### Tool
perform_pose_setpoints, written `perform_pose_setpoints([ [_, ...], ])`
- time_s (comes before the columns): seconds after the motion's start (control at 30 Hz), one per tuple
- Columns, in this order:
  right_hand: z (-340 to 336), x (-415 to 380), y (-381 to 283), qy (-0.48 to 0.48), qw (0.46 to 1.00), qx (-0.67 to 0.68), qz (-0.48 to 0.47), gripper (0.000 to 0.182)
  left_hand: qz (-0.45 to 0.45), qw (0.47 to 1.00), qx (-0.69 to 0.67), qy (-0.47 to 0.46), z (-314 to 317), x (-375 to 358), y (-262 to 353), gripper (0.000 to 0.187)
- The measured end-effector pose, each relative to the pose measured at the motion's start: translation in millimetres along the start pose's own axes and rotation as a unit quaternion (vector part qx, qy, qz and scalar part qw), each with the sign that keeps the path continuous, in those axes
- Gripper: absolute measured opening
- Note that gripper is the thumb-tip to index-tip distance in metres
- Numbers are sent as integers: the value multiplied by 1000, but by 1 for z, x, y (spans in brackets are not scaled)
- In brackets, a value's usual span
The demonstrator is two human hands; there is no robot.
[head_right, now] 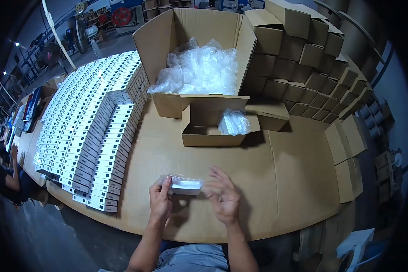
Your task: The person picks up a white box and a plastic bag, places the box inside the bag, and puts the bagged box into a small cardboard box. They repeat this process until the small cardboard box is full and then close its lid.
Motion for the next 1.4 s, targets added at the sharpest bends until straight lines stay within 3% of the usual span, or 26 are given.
perform_pose_setpoints([
  [0.07,10,-1,-9,-157,978,-115,-76,17,0,1000,-4,-2,2,-1,2,34],
  [0.1,15,0,-12,-159,974,-157,-30,31,-10,1000,-14,-4,4,-4,2,33],
  [0.27,11,2,1,-138,974,-181,15,36,-39,996,-81,-2,6,-7,-6,41],
  [0.5,1,1,9,-143,971,-187,45,34,2,993,-75,-95,23,-10,27,45],
  [0.6,-4,3,6,-148,968,-203,9,32,131,956,145,-221,32,-11,38,42],
  [0.63,-2,7,-3,-154,965,-213,-29,32,36,960,138,-240,30,-11,35,38],
  [0.7,1,15,-33,-134,954,-257,-77,31,-4,950,193,-245,26,-7,36,31],
  [0.73,1,16,-33,-146,958,-243,-45,31,-25,944,220,-246,24,-5,36,28],
  [0.8,-2,15,-29,-171,962,-213,19,32,-35,940,214,-262,23,1,35,29],
  [0.83,0,16,-28,-201,960,-195,-12,31,-40,938,211,-271,22,5,34,30],
  [0.93,-2,29,-29,-169,962,-208,-54,27,-23,940,196,-279,24,25,37,35],
  [0.97,-3,38,-35,-126,961,-229,-95,21,8,949,167,-266,27,34,47,43],
  [1.0,-9,44,-31,-78,971,-218,-68,20,81,931,250,-254,31,41,73,47],
  [1.07,-25,58,-12,18,981,-191,-15,18,114,936,285,-173,22,63,106,46],
  [1.13,-36,77,1,82,983,-154,-48,19,153,919,347,-103,13,92,143,42],
  [1.27,-40,109,12,160,962,-200,-96,22,356,775,522,22,-5,144,203,31],
  [1.33,-35,120,23,160,953,-227,-122,23,402,725,557,52,-15,173,221,35],
  [1.4,-33,122,26,159,941,-267,-132,23,391,689,603,87,-23,195,233,40],
])
Point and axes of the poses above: each hand's wrist, its own x-axis towards the middle knuckle, its own z-axis out of the palm, y = z × x, the point moved 6 cm from there along x, towards the middle knuckle, and after that the axes turned 7 degrees about -x, right-handed, at the moved point
